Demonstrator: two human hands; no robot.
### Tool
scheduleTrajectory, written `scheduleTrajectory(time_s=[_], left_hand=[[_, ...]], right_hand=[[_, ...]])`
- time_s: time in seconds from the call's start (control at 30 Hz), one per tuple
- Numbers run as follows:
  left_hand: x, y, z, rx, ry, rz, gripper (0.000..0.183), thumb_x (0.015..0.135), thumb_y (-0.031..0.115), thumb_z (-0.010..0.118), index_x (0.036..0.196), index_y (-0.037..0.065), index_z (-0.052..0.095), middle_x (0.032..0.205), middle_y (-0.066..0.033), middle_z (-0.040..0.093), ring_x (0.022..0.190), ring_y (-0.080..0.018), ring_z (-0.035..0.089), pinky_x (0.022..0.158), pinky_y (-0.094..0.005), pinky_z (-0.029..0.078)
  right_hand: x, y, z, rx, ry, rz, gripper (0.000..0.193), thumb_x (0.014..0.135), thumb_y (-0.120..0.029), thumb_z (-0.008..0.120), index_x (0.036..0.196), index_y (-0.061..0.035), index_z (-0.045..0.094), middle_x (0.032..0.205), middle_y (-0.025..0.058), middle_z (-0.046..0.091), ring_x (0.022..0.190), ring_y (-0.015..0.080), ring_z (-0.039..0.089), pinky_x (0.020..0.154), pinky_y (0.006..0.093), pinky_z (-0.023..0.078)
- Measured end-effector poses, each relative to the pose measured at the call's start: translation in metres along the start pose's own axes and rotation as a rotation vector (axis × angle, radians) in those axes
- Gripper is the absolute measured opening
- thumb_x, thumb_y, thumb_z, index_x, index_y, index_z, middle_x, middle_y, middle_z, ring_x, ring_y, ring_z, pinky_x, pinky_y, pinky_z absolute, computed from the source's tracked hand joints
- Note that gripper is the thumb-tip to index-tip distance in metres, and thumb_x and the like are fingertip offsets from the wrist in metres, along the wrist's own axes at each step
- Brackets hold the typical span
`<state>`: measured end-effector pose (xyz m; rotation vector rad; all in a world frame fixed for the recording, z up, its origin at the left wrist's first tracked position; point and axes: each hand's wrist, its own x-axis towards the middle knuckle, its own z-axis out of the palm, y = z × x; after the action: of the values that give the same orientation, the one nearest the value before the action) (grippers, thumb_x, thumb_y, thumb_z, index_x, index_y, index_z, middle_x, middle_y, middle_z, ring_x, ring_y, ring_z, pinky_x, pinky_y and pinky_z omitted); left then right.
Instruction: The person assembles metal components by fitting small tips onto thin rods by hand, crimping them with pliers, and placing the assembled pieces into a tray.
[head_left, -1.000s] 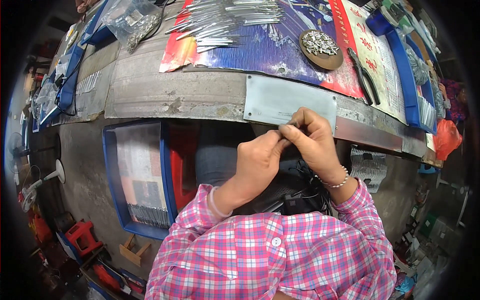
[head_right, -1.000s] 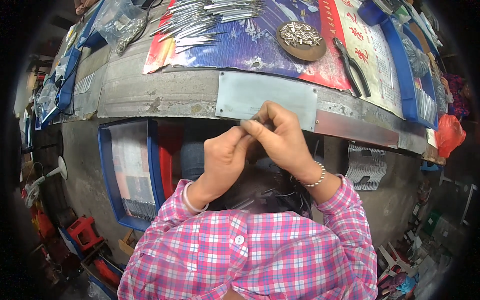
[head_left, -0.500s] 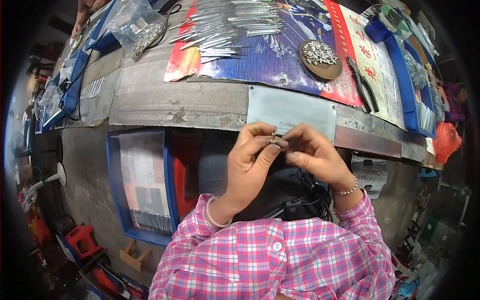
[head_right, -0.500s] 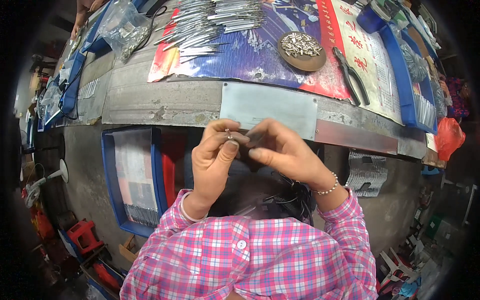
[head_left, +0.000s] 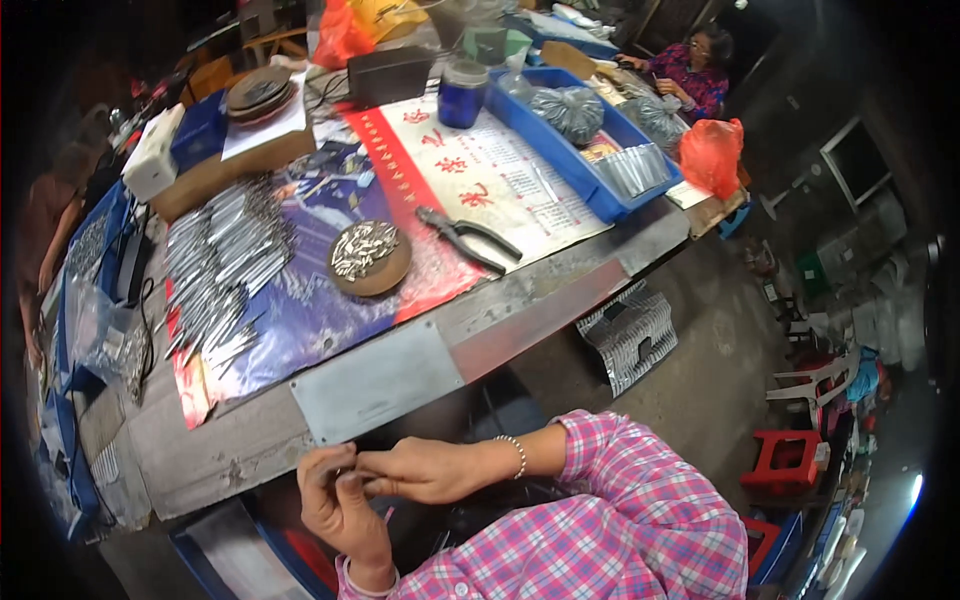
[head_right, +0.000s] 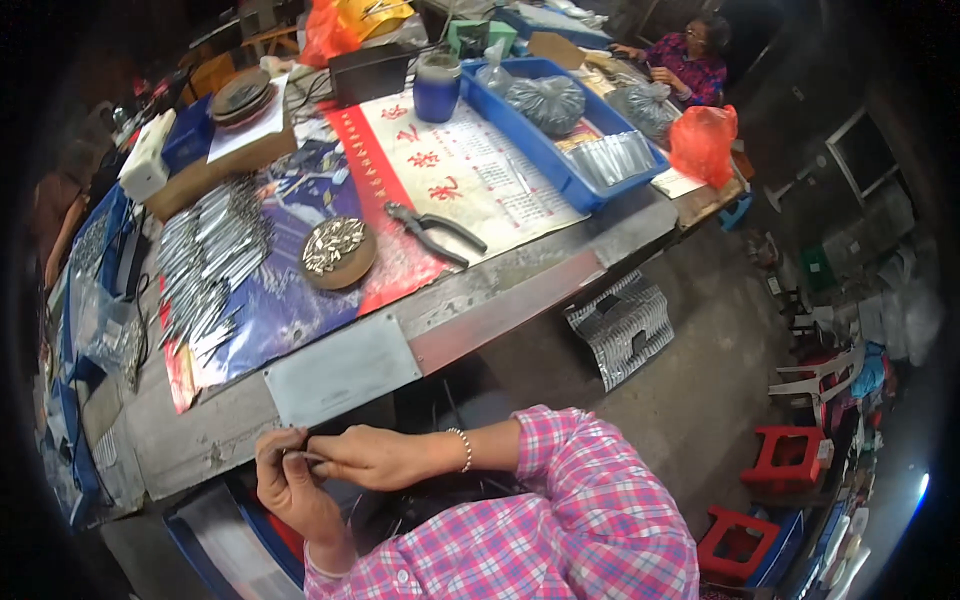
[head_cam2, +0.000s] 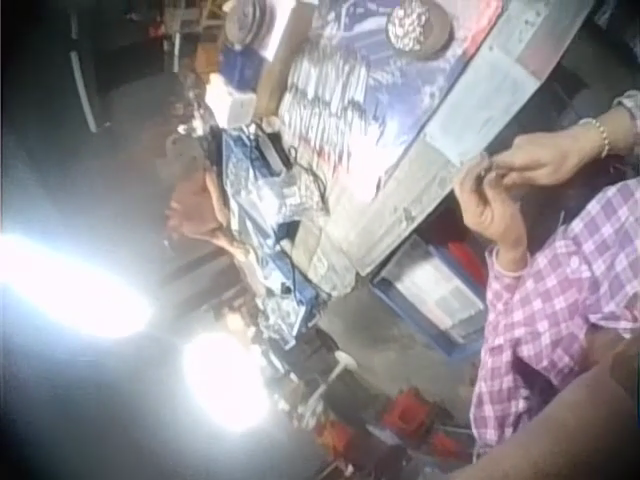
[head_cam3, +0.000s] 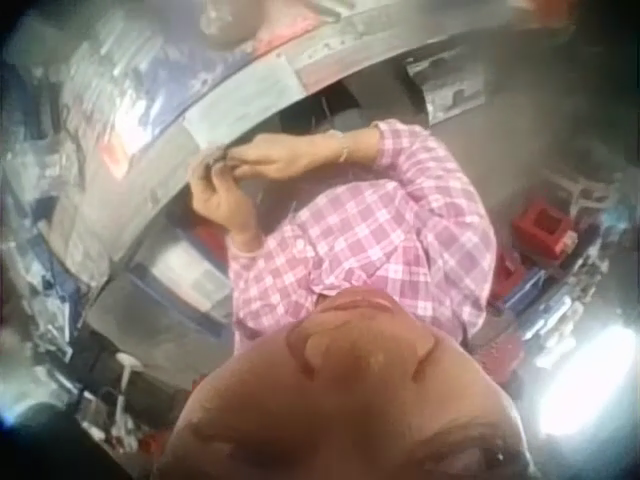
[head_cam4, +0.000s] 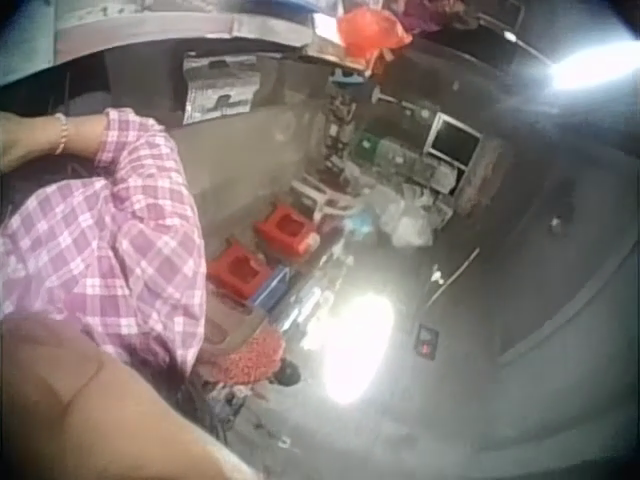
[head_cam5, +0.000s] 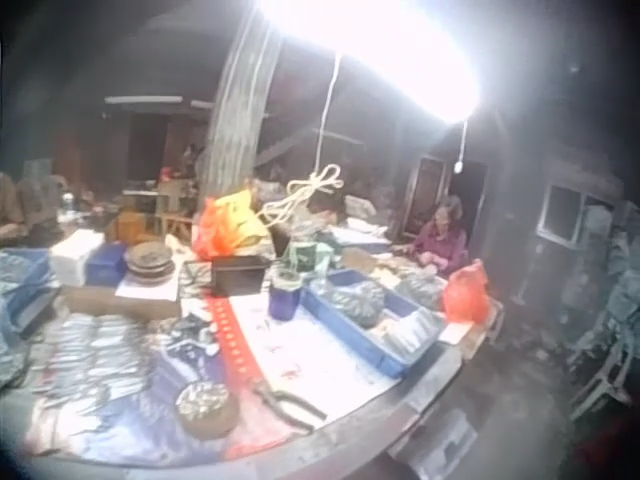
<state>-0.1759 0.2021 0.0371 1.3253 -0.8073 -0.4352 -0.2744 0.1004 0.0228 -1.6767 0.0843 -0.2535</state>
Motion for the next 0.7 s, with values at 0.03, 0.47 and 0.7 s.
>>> scheduleTrajectory(time_s=[0.03,0.47,0.7], left_hand=[[0.001,0.000,0.002,-0.014,-0.010,0.011,0.015,0.087,0.012,0.057,0.090,-0.003,0.056,0.094,-0.0115,0.053,0.083,-0.0170,0.054,0.075,-0.0274,0.045],[0.020,-0.032,0.008,-0.989,-0.350,-0.380,0.033,0.085,0.019,0.059,0.061,0.005,0.041,0.064,-0.0051,0.043,0.052,-0.0145,0.038,0.050,-0.0262,0.031],[0.019,-0.005,-0.001,-0.069,-0.031,-0.182,0.003,0.079,-0.002,0.055,0.077,-0.003,0.056,0.078,-0.0087,0.057,0.066,-0.0162,0.053,0.062,-0.0258,0.043]], right_hand=[[-0.001,-0.002,-0.002,-0.017,0.012,-0.002,0.026,0.093,-0.027,0.044,0.097,-0.0011,0.046,0.082,0.0204,0.057,0.075,0.0404,0.057,0.062,0.0413,0.044],[-0.006,-0.004,-0.010,0.662,-0.456,0.289,0.042,0.095,-0.029,0.040,0.064,-0.0006,0.041,0.054,-0.0011,0.036,0.052,0.0091,0.042,0.048,0.0261,0.035],[0.003,-0.001,-0.004,-0.248,0.017,0.114,0.029,0.092,-0.025,0.043,0.108,-0.0013,0.045,0.080,0.0254,0.058,0.076,0.0441,0.056,0.064,0.0485,0.044]])
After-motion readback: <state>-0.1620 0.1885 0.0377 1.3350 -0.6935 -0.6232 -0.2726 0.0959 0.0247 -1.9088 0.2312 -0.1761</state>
